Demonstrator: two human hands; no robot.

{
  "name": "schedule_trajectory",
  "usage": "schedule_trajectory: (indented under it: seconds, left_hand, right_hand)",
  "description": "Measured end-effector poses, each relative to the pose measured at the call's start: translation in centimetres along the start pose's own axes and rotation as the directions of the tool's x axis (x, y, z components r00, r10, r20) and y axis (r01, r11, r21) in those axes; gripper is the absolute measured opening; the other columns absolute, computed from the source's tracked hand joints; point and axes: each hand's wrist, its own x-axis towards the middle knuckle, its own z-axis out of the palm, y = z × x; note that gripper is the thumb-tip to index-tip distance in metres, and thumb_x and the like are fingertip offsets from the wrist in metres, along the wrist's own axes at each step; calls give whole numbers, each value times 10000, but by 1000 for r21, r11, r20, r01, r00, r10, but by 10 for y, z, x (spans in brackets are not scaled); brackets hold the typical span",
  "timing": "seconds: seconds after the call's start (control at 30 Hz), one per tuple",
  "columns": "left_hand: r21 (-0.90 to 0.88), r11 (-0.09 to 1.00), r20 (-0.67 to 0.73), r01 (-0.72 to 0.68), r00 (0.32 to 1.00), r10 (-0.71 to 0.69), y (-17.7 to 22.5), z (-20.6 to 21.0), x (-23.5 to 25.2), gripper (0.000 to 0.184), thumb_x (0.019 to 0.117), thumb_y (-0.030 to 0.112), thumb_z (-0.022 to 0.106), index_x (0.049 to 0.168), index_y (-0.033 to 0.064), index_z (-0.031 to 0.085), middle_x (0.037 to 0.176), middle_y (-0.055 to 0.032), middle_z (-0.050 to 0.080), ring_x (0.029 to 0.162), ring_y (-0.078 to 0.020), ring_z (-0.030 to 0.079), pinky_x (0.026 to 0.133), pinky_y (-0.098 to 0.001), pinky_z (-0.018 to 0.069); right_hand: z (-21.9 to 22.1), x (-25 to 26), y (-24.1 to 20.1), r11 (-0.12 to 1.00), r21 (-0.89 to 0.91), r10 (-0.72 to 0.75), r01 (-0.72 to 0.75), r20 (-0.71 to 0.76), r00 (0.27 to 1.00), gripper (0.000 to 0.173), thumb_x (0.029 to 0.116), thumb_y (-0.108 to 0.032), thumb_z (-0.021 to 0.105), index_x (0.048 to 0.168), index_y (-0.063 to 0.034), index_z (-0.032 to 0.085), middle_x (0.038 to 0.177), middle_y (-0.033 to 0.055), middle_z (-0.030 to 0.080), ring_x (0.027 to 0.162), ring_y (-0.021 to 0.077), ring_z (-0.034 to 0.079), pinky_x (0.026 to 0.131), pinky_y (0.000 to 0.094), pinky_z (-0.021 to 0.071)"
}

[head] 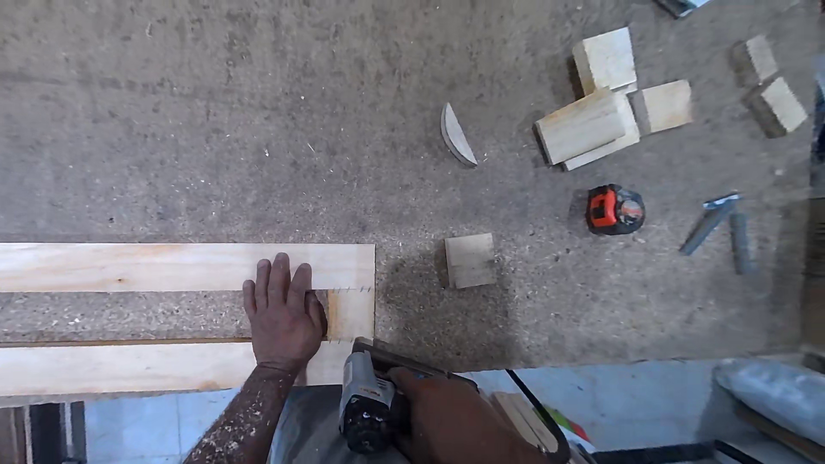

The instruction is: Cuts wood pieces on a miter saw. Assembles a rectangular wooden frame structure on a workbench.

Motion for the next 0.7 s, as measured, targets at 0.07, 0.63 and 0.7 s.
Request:
schedule_trajectory:
  seconds: [0.07, 0.63, 0.7]
  left_hand:
    - [4, 1000, 3, 2, 1000, -2, -1, 0, -1, 488, 997, 345, 427, 1437, 207, 586, 1615, -114, 409, 1533, -372, 288, 1215, -641, 209]
    - [11, 1000, 7, 12, 1000, -12, 0, -2, 1, 492, 996, 354, 436, 1437, 196, 585, 1614, -131, 407, 1529, -384, 293, 1214, -644, 214]
    - [15, 1000, 9, 12, 1000, -12, 0, -2, 2, 496, 994, 363, 434, 1434, 196, 590, 1615, -136, 403, 1528, -388, 292, 1210, -649, 215]
  right_hand:
    - [0, -2, 3, 1000, 6, 23, -23, 7, 1000, 578, 906, -464, 679, 1365, -150, 526, 1073, 181, 699, 1006, 403, 694, 788, 608, 552]
    - [-1, -5, 13, 997, 37, 73, -74, 9, 997, 600, 891, -467, 691, 1386, -173, 523, 1089, 183, 704, 1005, 412, 697, 791, 624, 553]
    - [4, -15, 20, 995, 71, 69, -68, -22, 997, 688, 877, -494, 703, 1485, -273, 470, 1088, 178, 723, 1005, 417, 703, 811, 641, 548]
